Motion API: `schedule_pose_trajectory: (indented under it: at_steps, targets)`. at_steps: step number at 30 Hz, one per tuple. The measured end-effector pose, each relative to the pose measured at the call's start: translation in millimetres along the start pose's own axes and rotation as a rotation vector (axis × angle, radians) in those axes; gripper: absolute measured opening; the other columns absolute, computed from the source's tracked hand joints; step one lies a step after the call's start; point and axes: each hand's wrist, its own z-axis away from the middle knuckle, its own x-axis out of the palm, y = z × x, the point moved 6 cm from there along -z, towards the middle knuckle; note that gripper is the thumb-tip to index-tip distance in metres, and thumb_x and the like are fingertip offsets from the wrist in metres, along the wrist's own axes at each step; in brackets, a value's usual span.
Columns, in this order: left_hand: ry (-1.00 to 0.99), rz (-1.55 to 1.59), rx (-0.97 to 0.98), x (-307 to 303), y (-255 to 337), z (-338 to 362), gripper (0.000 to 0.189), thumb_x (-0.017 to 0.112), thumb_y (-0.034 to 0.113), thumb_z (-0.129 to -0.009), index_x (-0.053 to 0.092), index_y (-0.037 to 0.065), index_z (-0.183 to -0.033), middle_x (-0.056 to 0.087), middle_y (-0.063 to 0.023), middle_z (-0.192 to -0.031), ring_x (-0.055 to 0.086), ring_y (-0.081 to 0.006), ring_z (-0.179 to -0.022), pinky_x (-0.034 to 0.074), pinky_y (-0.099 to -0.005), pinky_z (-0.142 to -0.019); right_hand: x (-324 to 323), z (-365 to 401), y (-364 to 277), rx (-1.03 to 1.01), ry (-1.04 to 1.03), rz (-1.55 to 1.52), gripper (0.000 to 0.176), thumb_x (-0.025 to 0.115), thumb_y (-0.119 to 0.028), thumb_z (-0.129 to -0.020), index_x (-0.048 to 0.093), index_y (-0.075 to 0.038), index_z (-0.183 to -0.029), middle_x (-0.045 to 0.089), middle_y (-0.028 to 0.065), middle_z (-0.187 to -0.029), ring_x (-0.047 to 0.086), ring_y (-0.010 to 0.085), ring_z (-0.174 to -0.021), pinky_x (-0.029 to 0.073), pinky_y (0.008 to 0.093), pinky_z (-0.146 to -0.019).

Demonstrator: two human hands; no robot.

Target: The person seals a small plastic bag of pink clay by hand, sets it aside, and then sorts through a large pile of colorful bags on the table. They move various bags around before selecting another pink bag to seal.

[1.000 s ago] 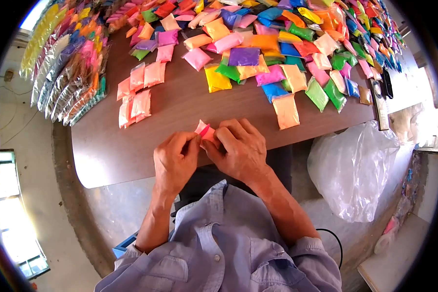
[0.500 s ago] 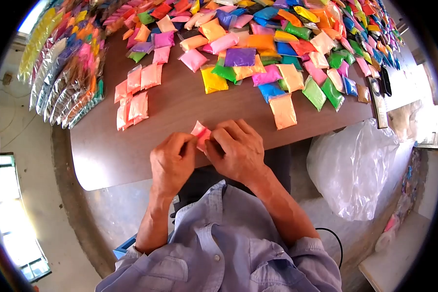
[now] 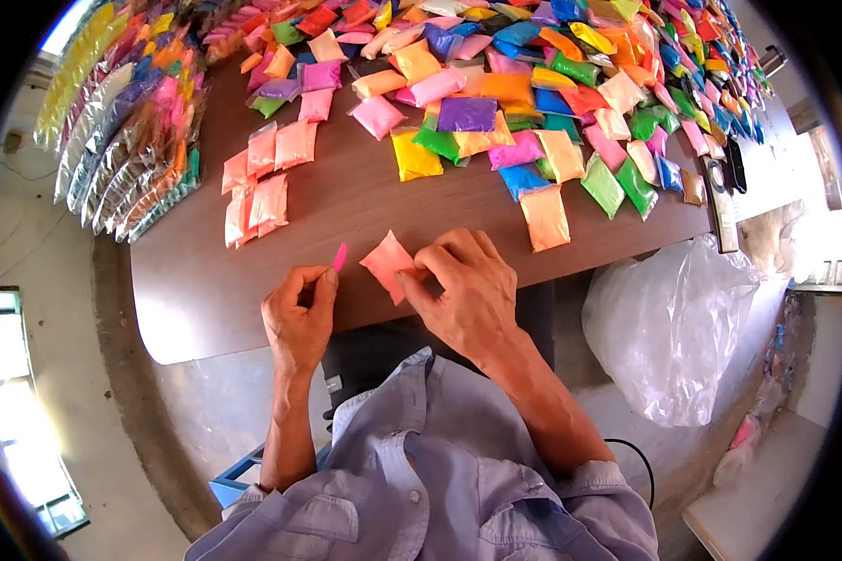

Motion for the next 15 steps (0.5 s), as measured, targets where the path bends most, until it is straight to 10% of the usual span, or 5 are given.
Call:
schedule_pose_trajectory:
  at_steps: [7,15]
  targets:
    - [0.011,0.013,-0.015,-2,-5,-2,0.009,0.077,0.009,-0.099,0.076,0.000,-0.098,0.067,-0.0001,-0.070,0.054,-0.0051,-0.061,0.044,-0.0259,-0.058,-7,-9,7,0.123,-0.010,-0.120,0.016,0.084,-0.010,-0.089,0.069,-0.008,-0.095,0.071,0.0086,-0.089,0.071,0.0305,-0.079,0.056,0.0416,-0.066]
    - [0.026,0.069,-0.065,-3,-8,-1,0.011,0.077,0.010,-0.100,0.077,-0.001,-0.100,0.066,0.0015,-0.071,0.053,-0.0041,-0.064,0.044,-0.0248,-0.058,-2,-7,-25,-0.218,0.124,0.095,0.025,0.088,-0.012,-0.082,0.073,-0.014,-0.102,0.070,0.0021,-0.099,0.069,0.0248,-0.086,0.054,0.0392,-0.072]
